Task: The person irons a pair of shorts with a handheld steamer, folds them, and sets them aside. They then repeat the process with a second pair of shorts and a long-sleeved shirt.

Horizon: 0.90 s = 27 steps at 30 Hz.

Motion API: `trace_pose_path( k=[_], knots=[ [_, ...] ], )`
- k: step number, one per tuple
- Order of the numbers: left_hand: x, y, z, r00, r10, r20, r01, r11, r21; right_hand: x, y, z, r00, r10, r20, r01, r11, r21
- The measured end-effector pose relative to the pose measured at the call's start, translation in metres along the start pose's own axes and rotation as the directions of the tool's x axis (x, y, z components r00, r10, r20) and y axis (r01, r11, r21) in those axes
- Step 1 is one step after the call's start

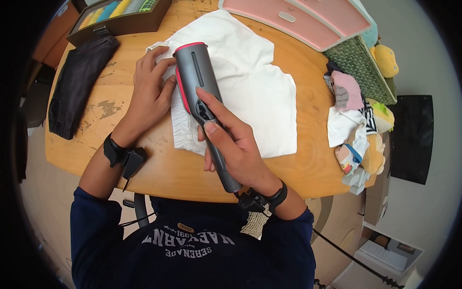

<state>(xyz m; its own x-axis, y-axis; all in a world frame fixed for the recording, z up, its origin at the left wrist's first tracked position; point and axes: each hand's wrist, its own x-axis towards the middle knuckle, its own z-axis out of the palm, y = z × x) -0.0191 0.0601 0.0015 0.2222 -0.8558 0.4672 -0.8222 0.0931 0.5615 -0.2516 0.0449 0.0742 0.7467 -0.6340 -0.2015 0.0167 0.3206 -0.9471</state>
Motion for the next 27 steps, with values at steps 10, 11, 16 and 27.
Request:
trace_pose_path(
  k=[10,11,16,27],
  knots=[
    [0.001,0.003,0.0,0.999,0.025,0.048,-0.026,0.999,0.02,-0.001,0.011,-0.007,0.998,0.011,-0.055,-0.006,0.997,0.083],
    [0.001,0.004,0.0,0.999,0.002,0.054,-0.003,1.0,0.027,-0.002,0.012,-0.008,0.997,0.009,-0.074,-0.002,0.996,0.093],
    [0.002,0.007,-0.001,0.996,0.018,0.09,-0.023,0.998,0.059,-0.001,0.015,-0.011,0.992,-0.052,-0.113,0.058,0.997,0.053],
    [0.001,0.01,-0.003,0.994,0.048,0.102,-0.059,0.991,0.116,0.0,0.011,-0.015,0.98,-0.08,-0.183,0.072,0.996,-0.054]
  ],
)
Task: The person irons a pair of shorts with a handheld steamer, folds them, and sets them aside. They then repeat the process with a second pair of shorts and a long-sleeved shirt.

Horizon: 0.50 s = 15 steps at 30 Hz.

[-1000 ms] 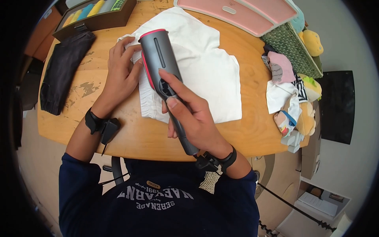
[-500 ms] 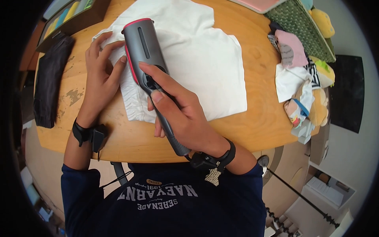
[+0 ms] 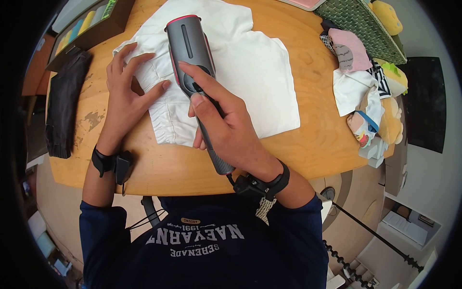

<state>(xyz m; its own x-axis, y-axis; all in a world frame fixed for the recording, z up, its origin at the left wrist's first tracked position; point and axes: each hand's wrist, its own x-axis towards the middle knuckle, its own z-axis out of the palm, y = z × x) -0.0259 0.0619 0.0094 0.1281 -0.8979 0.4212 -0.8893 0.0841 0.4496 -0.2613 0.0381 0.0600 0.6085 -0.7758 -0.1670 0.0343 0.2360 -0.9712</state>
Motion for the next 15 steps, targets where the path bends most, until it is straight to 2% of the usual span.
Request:
trace_pose_path(
  k=[15],
  knots=[
    [0.0,0.001,0.0,1.0,-0.021,0.023,0.021,1.0,0.014,0.006,-0.003,-0.014,0.996,-0.04,-0.082,0.037,0.999,-0.035]
  ],
)
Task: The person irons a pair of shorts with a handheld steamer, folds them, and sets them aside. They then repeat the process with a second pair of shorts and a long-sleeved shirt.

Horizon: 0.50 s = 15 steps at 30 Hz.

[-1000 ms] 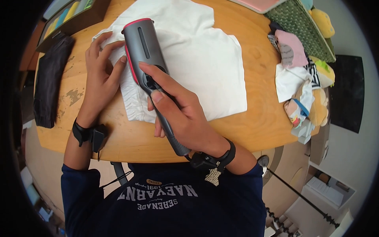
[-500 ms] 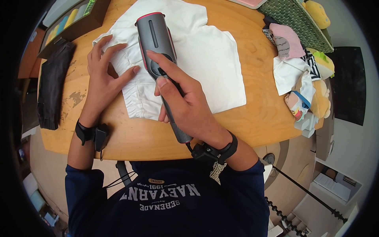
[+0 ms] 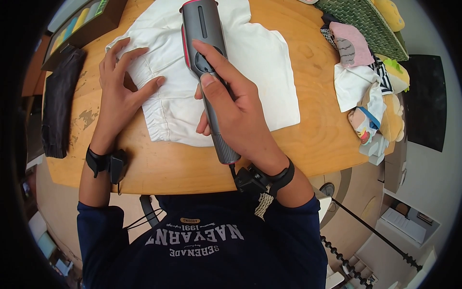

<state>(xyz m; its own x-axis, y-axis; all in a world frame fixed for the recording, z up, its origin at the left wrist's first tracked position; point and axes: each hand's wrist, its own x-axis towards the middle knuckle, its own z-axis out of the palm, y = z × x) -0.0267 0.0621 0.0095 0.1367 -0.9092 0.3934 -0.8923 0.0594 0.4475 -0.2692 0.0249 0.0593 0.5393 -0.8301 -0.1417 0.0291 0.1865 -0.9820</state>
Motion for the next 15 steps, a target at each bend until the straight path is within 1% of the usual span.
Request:
trace_pose_path(
  k=[6,8,15],
  knots=[
    [0.0,-0.001,0.0,1.0,0.01,-0.006,-0.01,1.0,0.011,0.004,-0.001,-0.004,1.0,-0.011,-0.022,0.011,1.0,-0.009],
    [0.0,-0.001,0.0,1.0,0.007,-0.008,-0.007,1.0,0.006,0.006,0.001,-0.006,0.998,-0.03,-0.047,0.032,0.999,0.035],
    [-0.001,-0.002,0.0,1.0,0.01,0.001,-0.01,1.0,0.007,0.009,0.001,-0.011,0.994,-0.052,-0.093,0.054,0.998,0.018]
  ],
)
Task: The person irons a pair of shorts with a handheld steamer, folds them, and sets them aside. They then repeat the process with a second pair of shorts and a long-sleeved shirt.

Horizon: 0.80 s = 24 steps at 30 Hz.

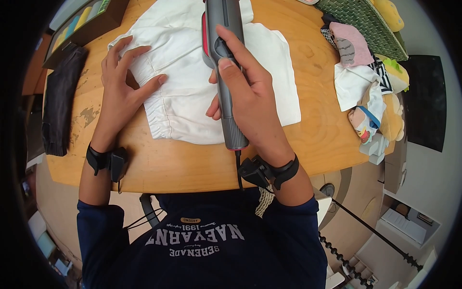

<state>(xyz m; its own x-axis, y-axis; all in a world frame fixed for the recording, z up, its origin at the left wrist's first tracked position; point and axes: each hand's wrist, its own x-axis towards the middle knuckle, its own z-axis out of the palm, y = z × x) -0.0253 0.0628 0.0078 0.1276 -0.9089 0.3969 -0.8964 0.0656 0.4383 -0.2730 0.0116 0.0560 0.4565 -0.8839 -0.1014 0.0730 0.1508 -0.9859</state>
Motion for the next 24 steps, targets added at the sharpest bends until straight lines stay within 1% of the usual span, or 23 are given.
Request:
trace_pose_path(
  k=[2,9,11,15,19,24],
  knots=[
    [0.0,0.0,0.0,1.0,-0.004,0.003,0.004,1.0,-0.003,0.001,0.001,-0.002,1.0,-0.013,-0.027,0.013,1.0,-0.005],
    [0.0,0.001,0.0,1.0,-0.014,0.011,0.015,1.0,-0.007,0.003,-0.001,-0.004,0.999,-0.011,-0.036,0.01,1.0,-0.012],
    [0.0,0.0,0.0,1.0,-0.011,0.011,0.011,1.0,-0.007,0.003,-0.002,-0.003,0.999,-0.017,-0.039,0.015,0.998,-0.054],
    [0.0,0.001,0.0,1.0,-0.013,0.014,0.014,1.0,-0.015,0.005,-0.001,-0.006,0.998,-0.035,-0.053,0.034,0.999,-0.027],
    [0.0,0.001,0.0,1.0,-0.014,0.015,0.015,1.0,-0.023,0.006,0.0,-0.011,0.995,-0.049,-0.089,0.042,0.996,-0.076],
    [0.0,0.002,-0.001,1.0,0.002,0.006,-0.002,1.0,0.028,0.008,-0.001,-0.015,0.991,-0.072,-0.111,0.057,0.989,-0.139]
  ],
)
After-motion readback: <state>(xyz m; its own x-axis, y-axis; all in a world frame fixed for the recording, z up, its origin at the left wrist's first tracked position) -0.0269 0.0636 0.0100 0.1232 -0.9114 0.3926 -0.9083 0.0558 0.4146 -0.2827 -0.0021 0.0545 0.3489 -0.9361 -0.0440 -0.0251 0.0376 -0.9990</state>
